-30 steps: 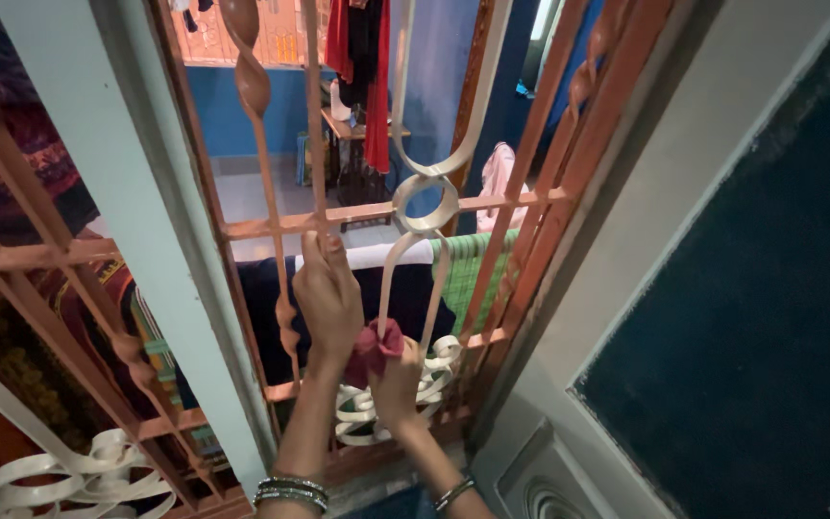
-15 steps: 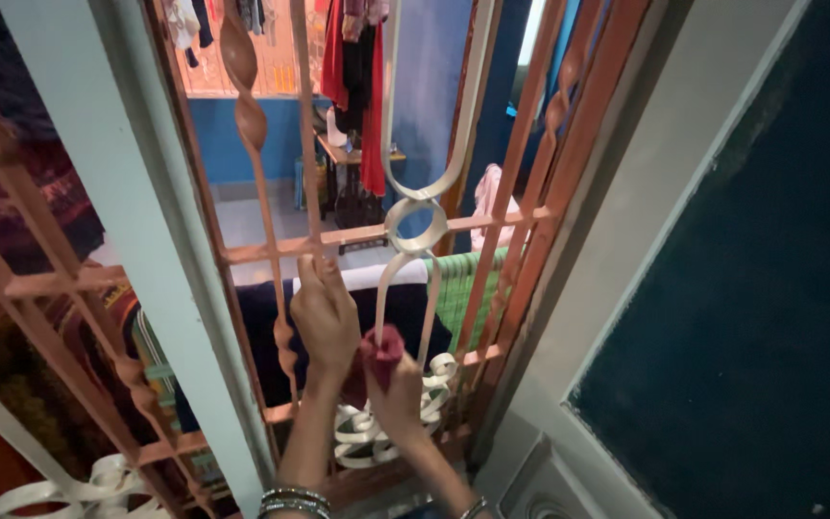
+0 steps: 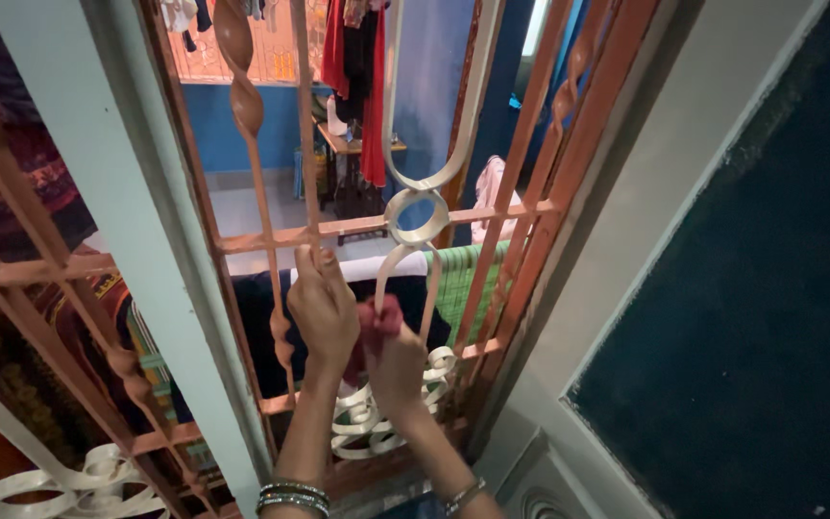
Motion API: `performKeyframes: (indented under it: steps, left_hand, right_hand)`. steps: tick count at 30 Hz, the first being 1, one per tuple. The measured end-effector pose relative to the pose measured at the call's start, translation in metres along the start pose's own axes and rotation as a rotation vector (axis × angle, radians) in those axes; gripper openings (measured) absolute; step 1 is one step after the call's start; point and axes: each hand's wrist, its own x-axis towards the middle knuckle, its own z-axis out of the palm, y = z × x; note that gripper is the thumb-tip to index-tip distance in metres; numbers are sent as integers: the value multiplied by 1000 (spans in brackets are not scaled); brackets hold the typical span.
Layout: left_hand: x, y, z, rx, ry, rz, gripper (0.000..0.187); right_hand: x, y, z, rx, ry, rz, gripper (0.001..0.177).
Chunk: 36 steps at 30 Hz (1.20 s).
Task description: The person wipes a metal window grille with a maroon cloth. They systematically clean the vertical bars and decorative white elements of the grille, moving the cloth up and down along the surface.
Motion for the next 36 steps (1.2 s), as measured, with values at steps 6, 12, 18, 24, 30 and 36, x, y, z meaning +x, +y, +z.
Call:
performKeyframes:
  steps: [6, 12, 18, 24, 30, 36]
  left_hand:
    - [-1, 3, -2, -2, 5, -32, 36]
    - [-3, -2, 2, 36, 16, -20, 32]
    - [-2, 3, 2, 42, 37, 5, 32]
    - [-3, 3, 7, 89, 95, 16, 34]
    - [-4, 4, 9, 67, 82, -27, 35]
    - [-6, 4, 8, 41, 77, 13, 34]
  right_hand:
    - [-58, 46, -12, 317, -172, 179, 33]
    - [-4, 73, -53, -38, 312, -122, 42]
    - [97, 24, -79, 22, -181, -188, 16]
    - [101, 15, -86, -310, -157, -396, 25]
    - [92, 22, -82, -307, -66, -332, 31]
    - [63, 53, -46, -5, 142, -159, 16]
